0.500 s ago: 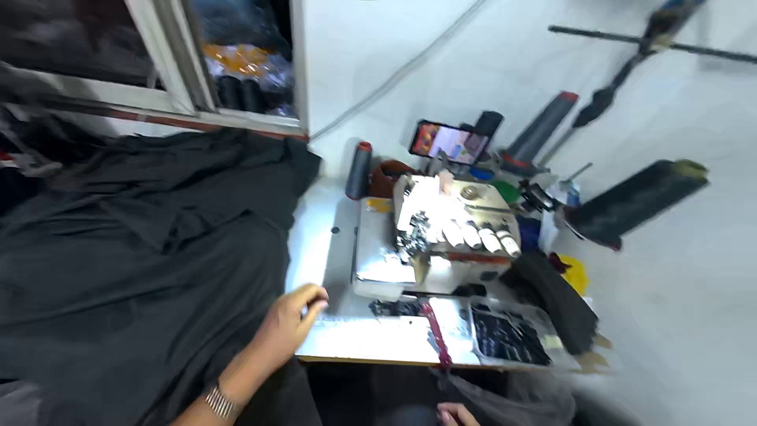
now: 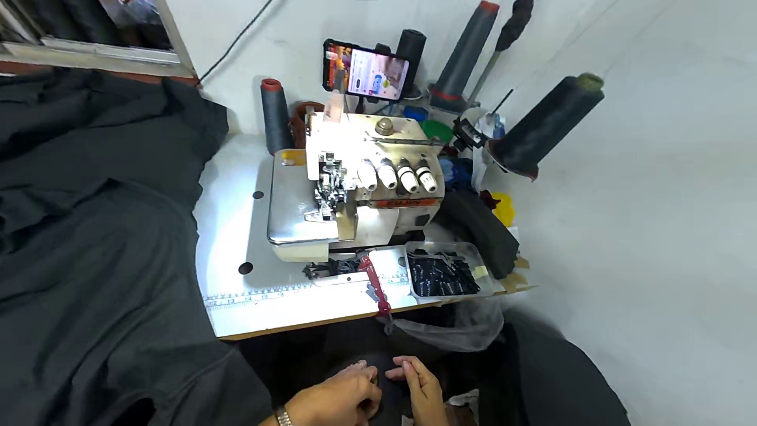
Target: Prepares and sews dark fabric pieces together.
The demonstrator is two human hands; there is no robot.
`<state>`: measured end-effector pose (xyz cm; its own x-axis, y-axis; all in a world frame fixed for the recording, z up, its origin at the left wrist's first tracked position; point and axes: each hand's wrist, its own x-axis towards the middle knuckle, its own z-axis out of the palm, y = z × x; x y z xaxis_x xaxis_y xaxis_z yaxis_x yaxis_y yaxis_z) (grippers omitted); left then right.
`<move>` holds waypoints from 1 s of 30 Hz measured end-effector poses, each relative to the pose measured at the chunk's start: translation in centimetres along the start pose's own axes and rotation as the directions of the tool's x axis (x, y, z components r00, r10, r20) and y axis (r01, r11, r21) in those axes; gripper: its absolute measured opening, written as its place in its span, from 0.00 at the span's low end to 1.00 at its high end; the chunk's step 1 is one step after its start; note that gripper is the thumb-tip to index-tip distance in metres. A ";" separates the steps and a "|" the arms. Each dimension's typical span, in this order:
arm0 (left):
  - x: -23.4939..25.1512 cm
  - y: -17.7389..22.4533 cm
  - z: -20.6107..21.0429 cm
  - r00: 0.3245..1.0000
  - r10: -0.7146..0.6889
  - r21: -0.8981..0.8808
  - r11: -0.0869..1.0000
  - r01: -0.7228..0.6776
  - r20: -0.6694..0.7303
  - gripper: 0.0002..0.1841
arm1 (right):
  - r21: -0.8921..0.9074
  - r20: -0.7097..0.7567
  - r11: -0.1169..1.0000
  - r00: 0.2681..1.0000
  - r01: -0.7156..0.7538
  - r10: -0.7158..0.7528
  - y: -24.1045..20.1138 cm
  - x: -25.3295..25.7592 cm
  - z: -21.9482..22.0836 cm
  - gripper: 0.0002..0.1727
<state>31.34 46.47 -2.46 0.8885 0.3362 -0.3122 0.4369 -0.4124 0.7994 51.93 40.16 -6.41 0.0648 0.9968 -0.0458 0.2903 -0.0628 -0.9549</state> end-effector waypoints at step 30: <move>0.1 5.2 -5.2 0.448 0.438 0.316 0.892 -0.323 -0.779 0.12 | -0.103 -0.223 0.992 0.970 0.073 -0.095 -2.1 3.6 1.4 0.09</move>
<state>32.98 48.78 4.34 0.4808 0.6296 0.6103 0.1465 -0.7439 0.6520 50.22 43.90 -4.99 0.2482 0.9623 0.1115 0.3912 0.0058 -0.9203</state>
